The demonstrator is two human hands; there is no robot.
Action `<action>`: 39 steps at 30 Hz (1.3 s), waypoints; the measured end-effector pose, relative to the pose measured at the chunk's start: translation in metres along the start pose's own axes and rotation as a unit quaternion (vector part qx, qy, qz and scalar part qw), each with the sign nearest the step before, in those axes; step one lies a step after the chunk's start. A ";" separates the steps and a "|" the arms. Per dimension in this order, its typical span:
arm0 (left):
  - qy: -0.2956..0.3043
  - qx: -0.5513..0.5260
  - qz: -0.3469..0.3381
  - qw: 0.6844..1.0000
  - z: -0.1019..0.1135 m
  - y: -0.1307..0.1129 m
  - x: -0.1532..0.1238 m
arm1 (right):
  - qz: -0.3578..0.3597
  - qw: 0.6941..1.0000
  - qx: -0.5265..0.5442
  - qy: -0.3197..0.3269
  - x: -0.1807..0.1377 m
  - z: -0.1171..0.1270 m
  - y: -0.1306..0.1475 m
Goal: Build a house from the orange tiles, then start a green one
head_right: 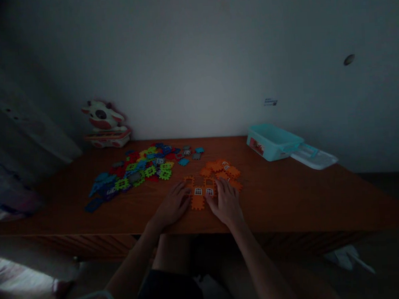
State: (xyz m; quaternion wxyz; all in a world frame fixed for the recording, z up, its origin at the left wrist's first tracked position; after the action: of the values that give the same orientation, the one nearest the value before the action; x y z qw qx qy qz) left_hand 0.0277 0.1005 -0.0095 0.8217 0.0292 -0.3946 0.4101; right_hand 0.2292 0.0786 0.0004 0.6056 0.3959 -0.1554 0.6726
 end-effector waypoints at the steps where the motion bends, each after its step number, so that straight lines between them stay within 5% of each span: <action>1: 0.000 0.001 -0.003 1.000 0.000 -0.001 0.000 | -0.005 1.000 -0.002 0.000 0.000 0.000 -0.001; 19: -0.002 0.001 -0.010 1.000 -0.002 0.000 0.000 | -0.024 0.999 -0.014 -0.034 -0.001 -0.004 -0.007; 33: 0.027 0.012 0.028 0.999 0.003 -0.004 0.002 | 0.046 0.996 -0.006 -0.079 -0.003 -0.001 -0.005; 39: 0.024 -0.012 0.023 0.999 0.002 0.001 0.012 | 0.070 0.997 0.033 -0.027 0.002 -0.001 -0.004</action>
State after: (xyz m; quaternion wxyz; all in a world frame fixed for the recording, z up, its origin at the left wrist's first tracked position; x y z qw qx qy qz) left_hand 0.0302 0.1080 -0.0002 0.8213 -0.0001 -0.3806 0.4249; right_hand 0.2323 0.0819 0.0003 0.5392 0.4224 -0.1768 0.7068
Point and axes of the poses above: each hand's wrist, its own x-axis towards the middle knuckle, its own z-axis out of the back of the hand, y = z × x, the point moved 7 cm from there along x, towards the middle knuckle, and after that the axes turned 15 degrees about -y, right-handed, at the moved point
